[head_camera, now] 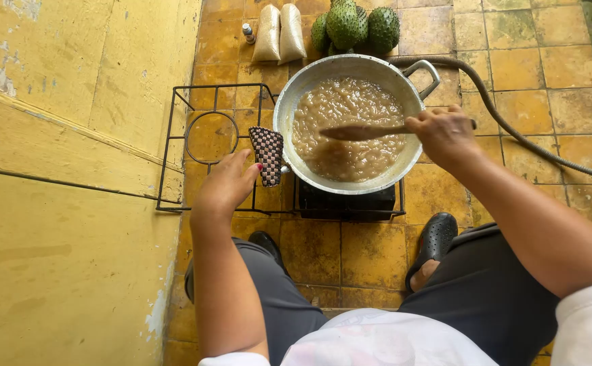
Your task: Stir the mixture in the pot on the stove using a wooden spoon.
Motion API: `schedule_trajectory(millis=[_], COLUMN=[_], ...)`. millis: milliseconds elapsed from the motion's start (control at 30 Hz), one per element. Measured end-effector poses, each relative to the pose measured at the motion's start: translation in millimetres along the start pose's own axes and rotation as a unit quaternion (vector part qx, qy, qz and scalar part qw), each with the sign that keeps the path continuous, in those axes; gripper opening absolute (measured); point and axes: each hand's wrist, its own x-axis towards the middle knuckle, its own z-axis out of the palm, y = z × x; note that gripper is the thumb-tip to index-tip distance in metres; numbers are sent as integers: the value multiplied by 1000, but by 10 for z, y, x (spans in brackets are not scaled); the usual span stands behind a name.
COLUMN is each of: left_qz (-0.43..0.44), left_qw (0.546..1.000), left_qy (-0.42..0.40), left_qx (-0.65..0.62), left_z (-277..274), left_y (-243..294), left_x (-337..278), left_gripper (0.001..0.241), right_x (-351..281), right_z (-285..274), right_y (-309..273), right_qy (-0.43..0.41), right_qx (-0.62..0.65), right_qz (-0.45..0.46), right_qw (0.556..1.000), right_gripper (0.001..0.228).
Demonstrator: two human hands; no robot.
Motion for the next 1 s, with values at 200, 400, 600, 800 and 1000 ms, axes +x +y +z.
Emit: schedule_trajectory(millis=[200, 400, 600, 800, 1000], left_qz=[42, -38, -140, -132, -241], left_qw=[998, 998, 988, 989, 968], left_qy=[28, 54, -53, -59, 22], left_qx=[-48, -4, 29, 14, -72], left_z=[-143, -66, -222, 275, 924], left_y=[224, -140, 409, 127, -336], left_x=[-88, 116, -99, 380, 1175], left_gripper=[55, 60, 63, 61, 58], right_x=[42, -86, -18, -27, -50], right_z=[288, -248, -572, -654, -611], right_y=[304, 468, 482, 433, 476], right_qy=[4, -92, -226, -242, -202], right_qx=[-38, 43, 141, 134, 105], right_qz=[36, 136, 205, 187, 181], right_qw=[999, 985, 942, 943, 957], right_gripper=[18, 21, 24, 18, 20])
